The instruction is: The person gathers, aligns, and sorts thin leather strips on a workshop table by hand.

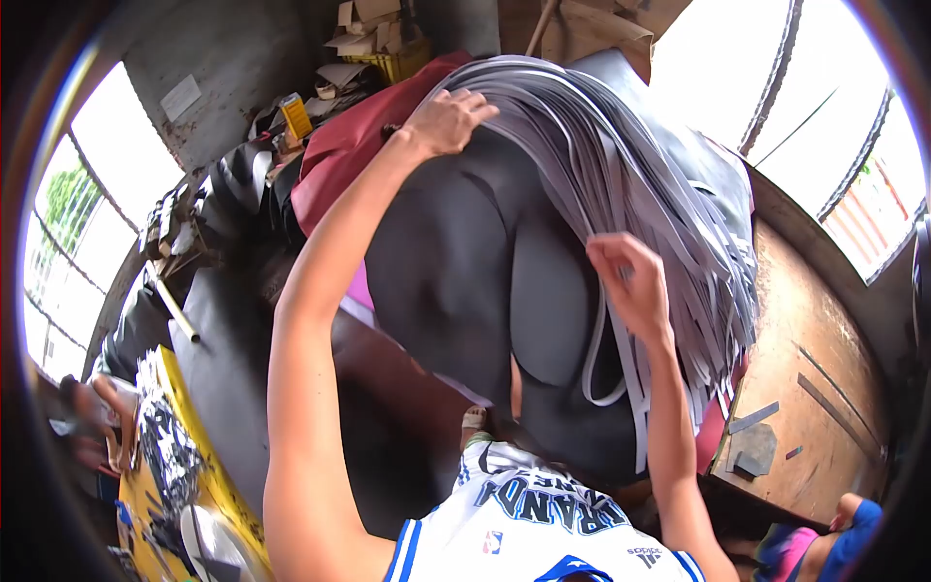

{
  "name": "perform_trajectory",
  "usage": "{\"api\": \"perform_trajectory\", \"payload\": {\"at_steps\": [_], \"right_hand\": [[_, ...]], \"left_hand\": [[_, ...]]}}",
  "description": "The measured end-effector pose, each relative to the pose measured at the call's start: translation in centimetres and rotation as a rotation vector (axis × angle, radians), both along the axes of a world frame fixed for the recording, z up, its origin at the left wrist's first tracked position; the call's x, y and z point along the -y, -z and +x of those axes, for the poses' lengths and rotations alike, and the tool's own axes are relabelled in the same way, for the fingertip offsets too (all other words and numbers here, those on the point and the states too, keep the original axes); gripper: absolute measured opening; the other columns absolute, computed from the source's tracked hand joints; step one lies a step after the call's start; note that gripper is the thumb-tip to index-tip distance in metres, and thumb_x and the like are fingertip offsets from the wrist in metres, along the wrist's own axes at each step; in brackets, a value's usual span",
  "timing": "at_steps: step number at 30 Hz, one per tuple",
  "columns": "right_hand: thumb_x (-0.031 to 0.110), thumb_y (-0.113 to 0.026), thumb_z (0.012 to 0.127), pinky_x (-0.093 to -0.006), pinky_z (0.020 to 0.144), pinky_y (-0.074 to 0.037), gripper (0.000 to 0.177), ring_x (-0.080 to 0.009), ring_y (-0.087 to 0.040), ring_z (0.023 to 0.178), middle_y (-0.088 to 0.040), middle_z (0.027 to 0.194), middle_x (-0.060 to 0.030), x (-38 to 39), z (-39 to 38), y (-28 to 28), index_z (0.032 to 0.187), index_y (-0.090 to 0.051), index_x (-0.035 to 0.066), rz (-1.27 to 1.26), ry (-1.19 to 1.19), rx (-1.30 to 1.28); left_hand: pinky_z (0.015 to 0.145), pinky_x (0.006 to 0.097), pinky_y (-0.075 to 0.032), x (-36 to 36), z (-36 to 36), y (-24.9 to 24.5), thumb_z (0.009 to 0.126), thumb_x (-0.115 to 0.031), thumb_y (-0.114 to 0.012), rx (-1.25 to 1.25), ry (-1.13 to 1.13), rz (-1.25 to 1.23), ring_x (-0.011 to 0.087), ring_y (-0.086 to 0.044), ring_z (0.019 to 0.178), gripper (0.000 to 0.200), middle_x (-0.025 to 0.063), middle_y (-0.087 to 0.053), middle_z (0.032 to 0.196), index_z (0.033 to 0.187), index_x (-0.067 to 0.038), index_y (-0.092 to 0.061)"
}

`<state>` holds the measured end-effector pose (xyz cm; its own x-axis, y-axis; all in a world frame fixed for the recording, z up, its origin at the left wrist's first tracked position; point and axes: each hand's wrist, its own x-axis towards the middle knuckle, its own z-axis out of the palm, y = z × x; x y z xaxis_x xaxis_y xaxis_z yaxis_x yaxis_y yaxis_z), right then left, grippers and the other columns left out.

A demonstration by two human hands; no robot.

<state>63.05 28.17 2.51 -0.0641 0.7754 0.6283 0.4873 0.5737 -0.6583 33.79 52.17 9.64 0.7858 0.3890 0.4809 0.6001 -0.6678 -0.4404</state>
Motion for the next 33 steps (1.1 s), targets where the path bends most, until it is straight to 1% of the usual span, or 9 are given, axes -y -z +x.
{"api": "perform_trajectory", "payload": {"at_steps": [3,5,13,17,22,25,27,29,33], "right_hand": [[0.011,-0.07,0.086,-0.0361,0.076,-0.052,0.018,-0.0273,-0.066,0.085,-0.066,0.097,-0.0109,-8.1,-4.0,-2.4,0.102,-0.066,0.004,0.176,0.191,0.195],[0.017,-0.075,0.081,-0.0396,0.08,-0.053,0.036,-0.0293,-0.063,0.099,-0.063,0.107,-0.0117,-12.5,-5.9,-2.5,0.111,-0.061,0.005,0.267,0.354,0.409],[0.024,-0.08,0.074,-0.0407,0.082,-0.054,0.041,-0.0317,-0.063,0.101,-0.065,0.105,-0.0141,-16.7,-8.9,-4.0,0.102,-0.062,0.001,0.062,0.614,0.72],[0.027,-0.082,0.073,-0.043,0.081,-0.054,0.037,-0.0338,-0.067,0.095,-0.069,0.097,-0.0166,-17.1,-7.9,-6.0,0.094,-0.067,0.001,-0.057,0.522,0.696],[0.034,-0.082,0.074,-0.0441,0.086,-0.053,0.056,-0.0342,-0.065,0.103,-0.066,0.11,-0.0203,-17.8,-9.1,-5.5,0.116,-0.064,0.0,-0.037,0.606,0.735],[0.036,-0.08,0.076,-0.0448,0.086,-0.053,0.058,-0.0342,-0.064,0.103,-0.065,0.109,-0.021,-18.5,-9.7,-4.6,0.118,-0.063,0.0,0.009,0.693,0.699],[0.036,-0.079,0.076,-0.0439,0.084,-0.054,0.054,-0.0317,-0.064,0.102,-0.064,0.108,-0.0159,-19.1,-9.6,-3.5,0.116,-0.063,0.003,0.065,0.726,0.678],[0.035,-0.079,0.076,-0.0423,0.081,-0.054,0.046,-0.0292,-0.063,0.099,-0.061,0.105,-0.0097,-19.0,-9.5,-3.0,0.111,-0.065,0.008,0.34,0.675,0.681],[0.029,-0.075,0.077,-0.0397,0.081,-0.054,0.029,-0.0248,-0.062,0.096,-0.059,0.101,-0.0046,-19.4,-9.2,-3.9,0.099,-0.069,0.011,0.322,0.615,0.818]], "left_hand": [[0.091,0.042,-0.049,-2.7,0.4,0.4,0.074,-0.01,-0.069,-0.059,0.088,0.021,0.0287,-0.061,0.109,0.048,0.0104,-0.064,0.112,0.121,-0.007,-0.061],[0.091,0.0414,-0.049,-3.9,0.6,0.6,0.074,-0.01,-0.069,-0.026,0.158,-0.09,0.0294,-0.062,0.107,0.047,0.0109,-0.064,0.111,0.119,-0.005,-0.062],[0.085,0.0417,-0.052,-5.3,0.3,-0.4,0.074,-0.011,-0.074,-0.007,0.287,-0.184,0.0313,-0.064,0.101,0.042,0.011,-0.063,0.105,0.114,-0.005,-0.062],[0.082,0.0432,-0.054,-6.7,1.1,-2.2,0.077,-0.014,-0.071,-0.129,0.285,-0.295,0.0324,-0.065,0.097,0.037,0.0106,-0.063,0.104,0.112,-0.006,-0.063],[0.083,0.0438,-0.054,-6.8,1.5,-2.7,0.079,-0.016,-0.067,-0.139,0.308,-0.291,0.0323,-0.065,0.098,0.032,0.0111,-0.063,0.102,0.109,-0.005,-0.062],[0.08,0.0421,-0.055,-5.9,1.9,-1.2,0.08,-0.016,-0.069,-0.099,0.307,-0.198,0.0313,-0.066,0.095,0.029,0.0115,-0.063,0.098,0.105,-0.004,-0.061],[0.078,0.0413,-0.056,-5.8,1.8,-0.6,0.08,-0.015,-0.069,-0.069,0.318,-0.129,0.0309,-0.067,0.093,0.028,0.0117,-0.062,0.096,0.103,-0.004,-0.061],[0.077,0.0409,-0.057,-5.7,1.9,-0.2,0.08,-0.015,-0.07,-0.029,0.316,-0.062,0.0307,-0.068,0.091,0.027,0.0119,-0.063,0.097,0.102,-0.003,-0.06],[0.08,0.0423,-0.055,-6.8,2.8,-1.6,0.081,-0.014,-0.069,-0.167,0.3,-0.163,0.0323,-0.068,0.093,0.029,0.0144,-0.066,0.101,0.107,-0.004,-0.061]]}}
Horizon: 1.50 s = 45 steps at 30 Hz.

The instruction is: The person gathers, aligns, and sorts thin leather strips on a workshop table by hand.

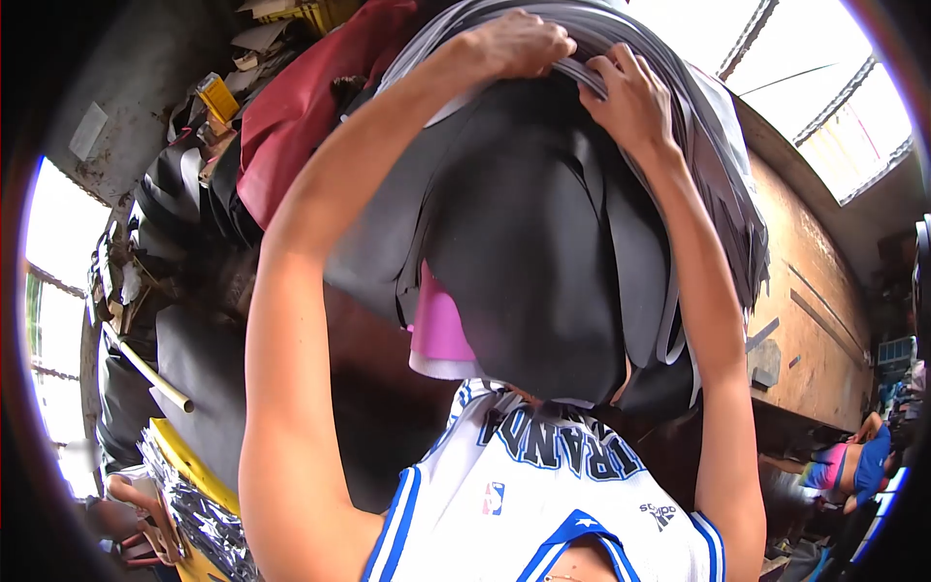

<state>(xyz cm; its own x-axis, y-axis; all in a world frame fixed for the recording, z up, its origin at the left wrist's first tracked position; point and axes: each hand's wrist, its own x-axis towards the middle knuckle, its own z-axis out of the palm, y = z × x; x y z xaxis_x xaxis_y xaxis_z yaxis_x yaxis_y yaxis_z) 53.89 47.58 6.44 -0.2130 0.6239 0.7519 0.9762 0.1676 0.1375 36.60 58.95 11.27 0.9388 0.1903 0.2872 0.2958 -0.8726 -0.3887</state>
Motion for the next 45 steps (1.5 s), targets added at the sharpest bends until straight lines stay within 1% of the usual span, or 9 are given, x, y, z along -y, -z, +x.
{"api": "perform_trajectory", "payload": {"at_steps": [2,16,18,26,32,38,40,43,45], "right_hand": [[0.028,-0.074,0.077,-0.0405,0.082,-0.054,0.026,-0.0237,-0.063,0.096,-0.06,0.1,-0.0033,0.1,0.0,-0.9,0.097,-0.07,0.012,-0.036,0.018,0.031],[0.035,-0.073,0.081,-0.0413,0.084,-0.054,0.04,-0.0293,-0.064,0.1,-0.062,0.107,-0.0085,-1.2,-1.1,-0.4,0.108,-0.066,0.005,-0.059,0.035,-0.019],[0.034,-0.073,0.081,-0.0414,0.085,-0.054,0.04,-0.0292,-0.064,0.101,-0.063,0.108,-0.0084,-1.4,-1.1,-0.4,0.108,-0.066,0.005,-0.091,0.038,-0.023],[0.022,-0.072,0.08,-0.0414,0.087,-0.052,0.04,-0.0316,-0.063,0.102,-0.064,0.108,-0.009,-0.7,-0.7,0.1,0.114,-0.063,0.005,-0.087,-0.154,-0.062],[0.016,-0.075,0.075,-0.0409,0.088,-0.051,0.034,-0.0315,-0.063,0.101,-0.066,0.096,-0.01,6.1,-2.0,-1.5,0.104,-0.06,0.007,-0.061,-0.171,-0.13],[0.012,-0.075,0.076,-0.0446,0.084,-0.05,0.042,-0.0406,-0.064,0.097,-0.068,0.101,-0.0184,5.1,0.9,-1.5,0.111,-0.054,0.002,-0.175,-0.478,-0.338],[0.018,-0.077,0.083,-0.0327,0.084,-0.05,0.032,-0.0207,-0.066,0.091,-0.069,0.097,-0.01,6.0,0.3,-3.8,0.106,-0.061,0.002,-0.245,-0.465,-0.3],[0.019,-0.083,0.074,-0.0325,0.065,-0.05,0.038,-0.016,-0.063,0.074,-0.07,0.087,-0.012,8.2,1.6,-6.8,0.105,-0.068,0.001,-0.331,-0.371,-0.319],[0.016,-0.081,0.072,-0.0343,0.07,-0.051,0.04,-0.0186,-0.064,0.078,-0.069,0.085,-0.0172,13.8,-0.5,-11.9,0.103,-0.066,-0.004,-0.45,0.216,-0.185]], "left_hand": [[0.068,0.0435,-0.055,-1.8,0.8,-0.4,0.081,-0.015,-0.068,-0.107,0.019,0.01,0.0315,-0.069,0.079,0.027,0.0169,-0.069,0.085,0.103,-0.002,-0.06],[0.081,0.0485,-0.048,-2.9,-2.0,1.1,0.073,-0.022,-0.062,0.182,0.176,-0.298,0.0386,-0.065,0.09,0.033,0.0203,-0.069,0.092,0.1,-0.004,-0.061],[0.08,0.0489,-0.049,-2.2,-1.1,1.2,0.073,-0.021,-0.06,0.02,-0.132,-0.181,0.0383,-0.065,0.088,0.029,0.0201,-0.068,0.09,0.097,-0.004,-0.06],[0.075,0.0489,-0.051,2.0,-2.7,1.0,0.079,-0.015,-0.053,0.212,-0.075,-0.2,0.0396,-0.066,0.088,0.025,0.0234,-0.068,0.09,0.099,0.0,-0.056],[0.08,0.0456,-0.052,9.6,-4.2,-0.1,0.075,-0.016,-0.071,0.337,0.027,-0.258,0.0335,-0.066,0.098,0.035,0.0159,-0.067,0.106,0.107,-0.005,-0.061],[0.07,0.0397,-0.052,7.3,-2.2,-1.9,0.077,-0.021,-0.069,0.141,0.089,-0.486,0.0304,-0.066,0.075,0.031,0.0139,-0.066,0.077,0.099,0.0,-0.065],[0.08,0.0415,-0.046,8.7,-2.1,-5.5,0.074,-0.028,-0.072,0.036,0.024,-0.52,0.0357,-0.064,0.089,0.036,0.0248,-0.065,0.088,0.087,0.004,-0.062],[0.072,0.0386,-0.047,10.5,-0.2,-8.5,0.073,-0.026,-0.075,0.023,0.086,-0.566,0.0255,-0.064,0.077,0.034,0.0179,-0.066,0.08,0.084,0.003,-0.063],[0.063,0.0342,-0.047,12.8,1.3,-10.9,0.072,-0.021,-0.079,0.007,0.058,-0.805,0.0141,-0.06,0.066,0.029,0.0084,-0.065,0.071,0.08,0.002,-0.064]]}}
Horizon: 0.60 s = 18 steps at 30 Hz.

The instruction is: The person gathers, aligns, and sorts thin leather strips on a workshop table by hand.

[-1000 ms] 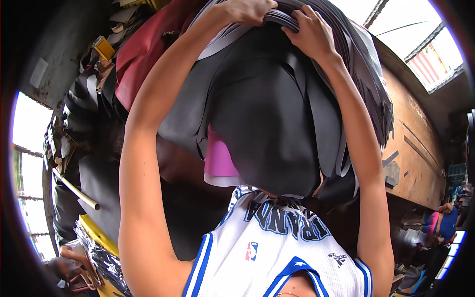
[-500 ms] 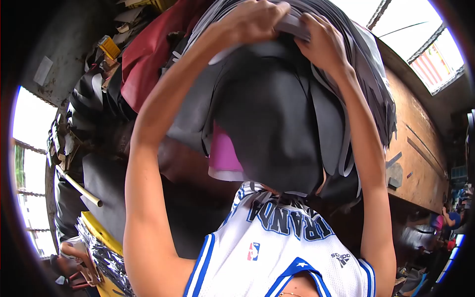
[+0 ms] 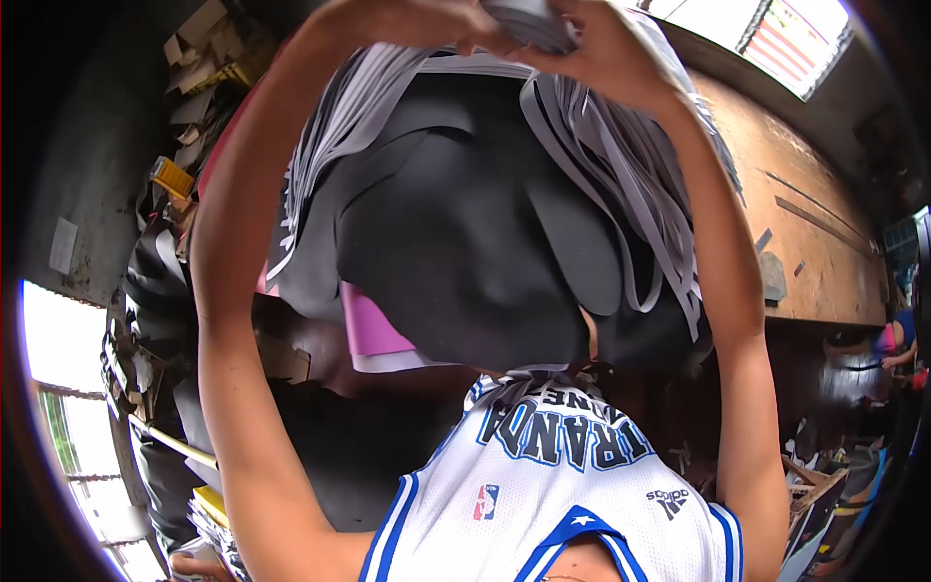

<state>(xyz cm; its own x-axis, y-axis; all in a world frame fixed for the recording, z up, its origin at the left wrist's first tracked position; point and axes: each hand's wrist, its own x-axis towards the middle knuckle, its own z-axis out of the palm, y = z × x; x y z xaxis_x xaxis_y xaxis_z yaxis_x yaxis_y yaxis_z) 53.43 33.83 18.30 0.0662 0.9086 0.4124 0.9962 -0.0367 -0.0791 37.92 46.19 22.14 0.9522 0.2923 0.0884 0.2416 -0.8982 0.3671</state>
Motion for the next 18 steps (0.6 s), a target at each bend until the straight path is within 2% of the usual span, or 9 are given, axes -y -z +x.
{"api": "perform_trajectory", "payload": {"at_steps": [1,4,5,7,8,13,15,16,18], "right_hand": [[0.017,-0.081,0.075,-0.0342,0.071,-0.053,0.039,-0.0178,-0.064,0.08,-0.07,0.087,-0.0145,-1.3,2.3,2.0,0.105,-0.065,-0.003,0.222,-0.42,-0.331],[0.019,-0.08,0.081,-0.0334,0.078,-0.054,0.036,-0.0193,-0.064,0.085,-0.07,0.104,-0.0113,1.0,7.4,3.4,0.11,-0.066,0.004,0.184,-0.346,-0.755],[0.019,-0.08,0.081,-0.0334,0.078,-0.054,0.036,-0.0193,-0.064,0.085,-0.07,0.104,-0.0113,2.6,9.4,3.5,0.11,-0.066,0.004,0.201,-0.34,-0.748],[0.021,-0.078,0.083,-0.0275,0.078,-0.048,0.027,-0.0121,-0.062,0.085,-0.068,0.09,-0.003,5.3,12.4,3.6,0.1,-0.065,0.003,0.267,-0.164,-0.478],[0.023,-0.078,0.084,-0.024,0.075,-0.046,0.024,-0.0068,-0.058,0.082,-0.066,0.086,0.0016,7.3,13.2,4.3,0.096,-0.067,0.004,0.375,-0.228,-0.577],[0.024,-0.079,0.083,-0.0242,0.075,-0.045,0.024,-0.0068,-0.059,0.082,-0.066,0.087,0.0014,14.4,16.8,5.4,0.093,-0.068,0.004,0.403,-0.164,-0.681],[0.019,-0.077,0.081,-0.031,0.076,-0.049,0.037,-0.0162,-0.064,0.084,-0.068,0.092,-0.006,19.7,22.3,6.4,0.109,-0.062,0.001,0.46,-0.118,-0.68],[0.023,-0.076,0.084,-0.0263,0.077,-0.046,0.034,-0.0072,-0.057,0.084,-0.065,0.09,-0.0007,22.0,24.0,6.8,0.107,-0.064,0.0,0.46,-0.133,-0.696],[0.022,-0.075,0.085,-0.0267,0.077,-0.046,0.034,-0.0076,-0.058,0.083,-0.065,0.089,-0.001,25.1,26.4,8.7,0.107,-0.064,0.0,0.513,-0.107,-0.713]], "left_hand": [[0.057,0.0305,-0.046,0.7,1.4,-0.9,0.073,-0.016,-0.079,0.007,0.084,-0.049,0.0083,-0.058,0.063,0.022,0.0033,-0.065,0.069,0.079,0.002,-0.067],[0.058,0.0282,-0.048,4.0,5.2,-3.1,0.074,-0.02,-0.077,0.003,0.149,0.009,0.0114,-0.062,0.064,0.026,0.007,-0.068,0.071,0.084,0.003,-0.07],[0.058,0.0271,-0.05,5.6,6.6,-3.9,0.074,-0.022,-0.077,-0.027,0.179,0.034,0.0128,-0.064,0.065,0.029,0.0079,-0.069,0.072,0.086,0.004,-0.071],[0.058,0.0277,-0.053,8.5,10.0,-3.8,0.074,-0.025,-0.077,0.033,0.278,0.05,0.0165,-0.069,0.066,0.034,0.0138,-0.071,0.076,0.086,0.006,-0.07],[0.056,0.028,-0.053,9.8,12.1,-3.9,0.073,-0.025,-0.077,0.029,0.297,0.075,0.0164,-0.068,0.064,0.034,0.0141,-0.07,0.074,0.084,0.006,-0.07],[0.049,0.0285,-0.051,15.0,17.4,-3.3,0.071,-0.025,-0.075,0.027,0.467,0.124,0.0168,-0.065,0.056,0.031,0.013,-0.067,0.065,0.072,0.006,-0.07],[0.047,0.0292,-0.05,19.8,23.9,-2.6,0.07,-0.025,-0.073,0.023,0.485,0.11,0.017,-0.064,0.053,0.03,0.012,-0.065,0.059,0.066,0.005,-0.069],[0.046,0.0297,-0.05,21.6,26.3,-2.0,0.069,-0.026,-0.073,0.049,0.507,0.108,0.017,-0.064,0.052,0.031,0.0125,-0.065,0.058,0.066,0.004,-0.07],[0.05,0.0304,-0.052,24.1,30.6,-0.1,0.069,-0.027,-0.073,0.058,0.548,0.094,0.0185,-0.066,0.055,0.032,0.0135,-0.066,0.061,0.069,0.005,-0.071]]}}
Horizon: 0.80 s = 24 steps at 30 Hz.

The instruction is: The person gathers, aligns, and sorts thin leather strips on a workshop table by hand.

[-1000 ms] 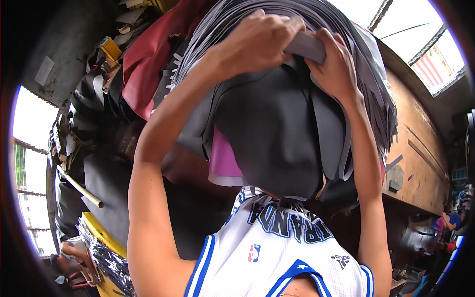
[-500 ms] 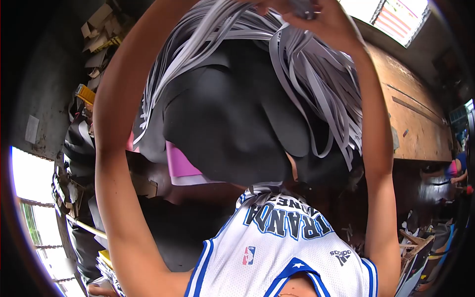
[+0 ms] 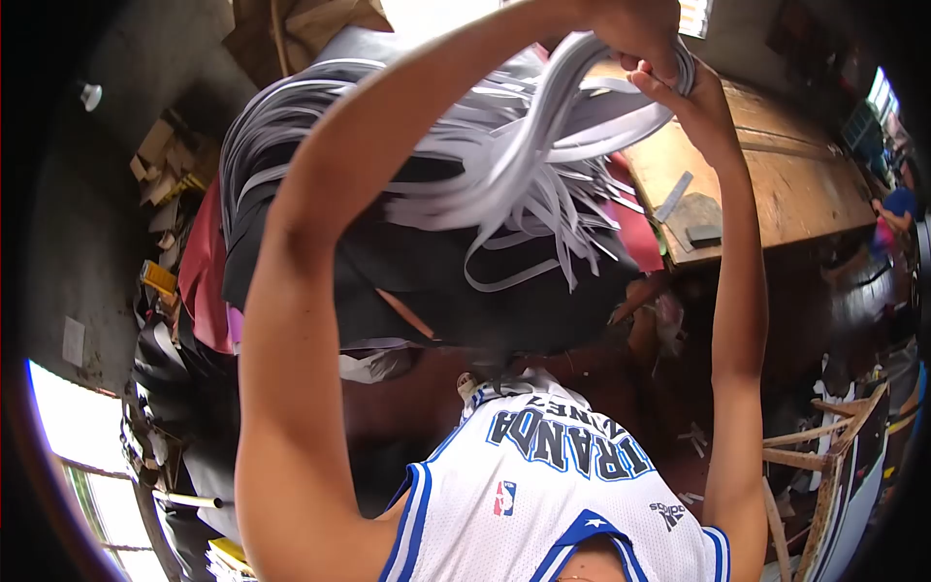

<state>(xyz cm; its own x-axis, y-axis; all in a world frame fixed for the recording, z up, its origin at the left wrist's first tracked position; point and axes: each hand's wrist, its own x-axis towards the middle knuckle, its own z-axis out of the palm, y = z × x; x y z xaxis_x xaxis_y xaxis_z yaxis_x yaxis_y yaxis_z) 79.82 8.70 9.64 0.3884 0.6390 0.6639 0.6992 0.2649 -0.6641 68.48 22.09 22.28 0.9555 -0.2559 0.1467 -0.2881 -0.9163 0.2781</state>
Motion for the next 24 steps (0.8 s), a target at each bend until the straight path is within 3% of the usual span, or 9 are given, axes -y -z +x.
{"api": "perform_trajectory", "payload": {"at_steps": [2,3,5,7,8,9,13,16,24], "right_hand": [[0.021,-0.072,0.087,-0.027,0.077,-0.048,0.031,-0.0086,-0.06,0.082,-0.067,0.089,-0.0025,2.8,0.5,0.8,0.108,-0.064,0.0,0.006,0.087,-0.059],[0.021,-0.072,0.087,-0.027,0.077,-0.048,0.031,-0.0086,-0.06,0.082,-0.067,0.089,-0.0025,3.5,1.4,1.2,0.108,-0.064,0.0,0.007,0.086,-0.056],[0.019,-0.071,0.087,-0.0283,0.077,-0.05,0.032,-0.0093,-0.061,0.082,-0.068,0.09,-0.0036,4.9,3.8,3.8,0.11,-0.063,0.0,0.054,-0.004,-0.102],[0.018,-0.073,0.085,-0.0283,0.07,-0.053,0.032,-0.0081,-0.062,0.078,-0.068,0.087,-0.0034,6.0,5.3,6.0,0.109,-0.063,-0.001,0.105,0.039,-0.052],[0.017,-0.073,0.083,-0.0272,0.059,-0.052,0.03,-0.0068,-0.061,0.072,-0.067,0.085,-0.0024,7.2,5.1,6.2,0.105,-0.063,0.0,0.054,0.124,-0.059],[0.016,-0.073,0.083,-0.0251,0.053,-0.049,0.025,-0.0061,-0.06,0.067,-0.067,0.082,-0.0019,8.0,4.4,6.2,0.1,-0.063,0.0,0.208,0.093,-0.095],[0.013,-0.076,0.078,-0.0303,0.063,-0.049,0.024,-0.0096,-0.059,0.068,-0.066,0.075,-0.0054,11.4,4.0,4.8,0.093,-0.065,-0.001,0.138,0.165,0.006],[0.012,-0.075,0.079,-0.0301,0.064,-0.048,0.023,-0.0096,-0.058,0.069,-0.066,0.075,-0.0065,16.3,4.8,5.5,0.094,-0.066,-0.002,0.128,0.233,-0.048],[0.016,-0.068,0.088,-0.0248,0.064,-0.048,0.021,-0.0084,-0.061,0.074,-0.067,0.081,-0.002,26.4,5.5,5.8,0.097,-0.066,-0.002,-0.062,0.459,-0.09]], "left_hand": [[0.06,0.0346,-0.053,1.7,5.9,2.7,0.069,-0.028,-0.074,-0.104,0.026,0.044,0.0218,-0.07,0.066,0.03,0.0116,-0.07,0.072,0.079,0.0,-0.069],[0.045,0.0293,-0.049,2.3,7.3,4.3,0.066,-0.03,-0.072,-0.062,0.135,-0.131,0.0142,-0.064,0.05,0.029,0.007,-0.066,0.059,0.062,-0.002,-0.068],[0.06,0.0364,-0.052,4.9,5.6,4.3,0.077,-0.032,-0.071,-0.088,0.093,0.003,0.0215,-0.064,0.061,0.034,0.0096,-0.064,0.068,0.092,-0.001,-0.068],[0.051,0.0294,-0.049,3.8,8.7,7.7,0.076,-0.048,-0.074,0.114,0.156,0.026,0.0135,-0.061,0.056,0.048,0.0054,-0.064,0.065,0.082,-0.001,-0.07],[0.049,0.0268,-0.049,7.2,5.8,5.5,0.079,-0.045,-0.074,-0.066,-0.057,0.052,0.0125,-0.062,0.06,0.048,0.0052,-0.065,0.07,0.097,0.0,-0.069],[0.048,0.0241,-0.049,7.4,6.6,6.3,0.082,-0.039,-0.074,-0.077,0.032,-0.131,0.0103,-0.061,0.061,0.045,0.0052,-0.064,0.073,0.104,0.0,-0.066],[0.046,0.0245,-0.048,10.0,6.5,6.5,0.079,-0.02,-0.078,-0.087,0.106,-0.434,0.0105,-0.06,0.056,0.029,0.0072,-0.063,0.069,0.082,0.005,-0.063],[0.048,0.0232,-0.047,13.9,9.0,8.2,0.08,-0.016,-0.076,-0.094,0.149,-0.466,0.0078,-0.058,0.054,0.024,0.0048,-0.064,0.071,0.09,0.003,-0.066],[0.049,0.0262,-0.049,19.9,12.9,11.8,0.081,-0.029,-0.077,-0.089,0.268,-0.593,0.0108,-0.06,0.055,0.036,0.0071,-0.063,0.067,0.087,0.005,-0.065]]}}
